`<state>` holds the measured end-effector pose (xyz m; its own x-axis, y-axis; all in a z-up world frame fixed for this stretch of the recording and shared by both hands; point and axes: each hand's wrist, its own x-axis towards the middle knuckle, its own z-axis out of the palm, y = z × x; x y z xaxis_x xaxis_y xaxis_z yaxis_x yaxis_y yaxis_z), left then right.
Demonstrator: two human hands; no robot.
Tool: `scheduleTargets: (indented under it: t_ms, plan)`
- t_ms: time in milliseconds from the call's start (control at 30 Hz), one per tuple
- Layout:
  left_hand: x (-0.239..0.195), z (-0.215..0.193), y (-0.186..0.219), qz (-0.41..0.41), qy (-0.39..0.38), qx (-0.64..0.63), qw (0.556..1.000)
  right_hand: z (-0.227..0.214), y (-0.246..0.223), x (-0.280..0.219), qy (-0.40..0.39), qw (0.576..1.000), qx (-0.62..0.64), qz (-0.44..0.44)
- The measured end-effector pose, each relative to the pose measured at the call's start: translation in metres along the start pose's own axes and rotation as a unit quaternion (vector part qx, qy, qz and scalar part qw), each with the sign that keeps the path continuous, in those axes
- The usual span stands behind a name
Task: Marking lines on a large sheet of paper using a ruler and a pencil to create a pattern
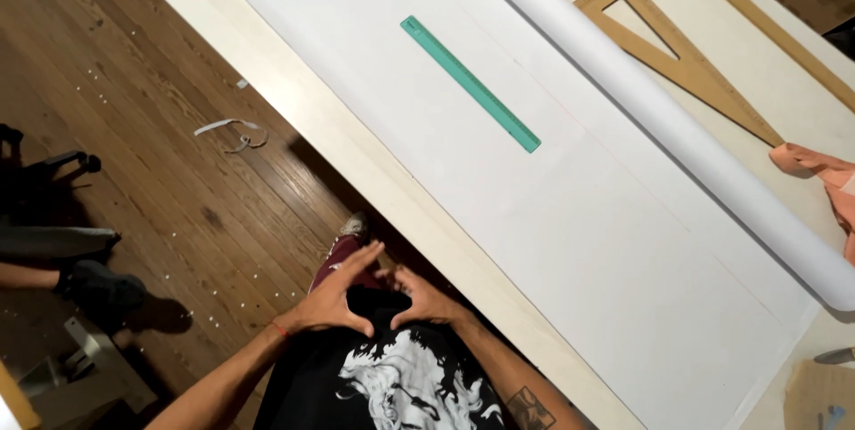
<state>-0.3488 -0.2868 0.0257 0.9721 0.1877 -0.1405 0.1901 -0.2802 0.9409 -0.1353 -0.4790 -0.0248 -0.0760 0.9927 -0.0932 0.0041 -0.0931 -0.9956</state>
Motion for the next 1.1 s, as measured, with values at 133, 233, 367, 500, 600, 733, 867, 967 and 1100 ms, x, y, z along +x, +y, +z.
scheduleTargets:
  t_ms: [133, 233, 367, 500, 600, 733, 867, 967, 1100]
  plan:
    - [0.011, -0.042, 0.069, 0.021, 0.043, 0.025, 0.999, -0.042, -0.018, 0.002, 0.020, 0.998, 0.056, -0.003]
    - [0.020, -0.062, 0.115, 0.068, 0.090, 0.053, 0.992, -0.086, -0.077, -0.002, 0.059, 0.982, 0.000, -0.182]
    - [0.029, -0.069, 0.159, 0.129, 0.103, 0.107, 0.980, -0.137, -0.120, -0.011, 0.050, 0.990, 0.005, -0.130]
    - [0.037, -0.072, 0.181, 0.151, 0.086, 0.119, 0.978, -0.164, -0.132, -0.014, 0.032, 0.993, 0.002, -0.112]
    - [0.040, -0.069, 0.169, 0.126, 0.076, 0.129, 0.981, -0.171, -0.118, -0.010, 0.003, 0.995, 0.019, -0.094]
    - [0.043, -0.059, 0.142, 0.100, 0.063, 0.114, 0.986, -0.166, -0.088, -0.003, -0.014, 0.996, 0.026, -0.079]
    - [0.040, -0.049, 0.128, 0.077, 0.045, 0.091, 0.992, -0.153, -0.064, 0.005, -0.043, 0.997, 0.038, -0.052]
    - [0.039, -0.042, 0.114, 0.067, 0.034, 0.082, 0.994, -0.140, -0.061, 0.007, -0.058, 0.997, 0.038, -0.039]
    - [0.040, -0.036, 0.099, 0.048, 0.023, 0.072, 0.996, -0.130, -0.060, 0.008, -0.076, 0.996, 0.047, -0.015]
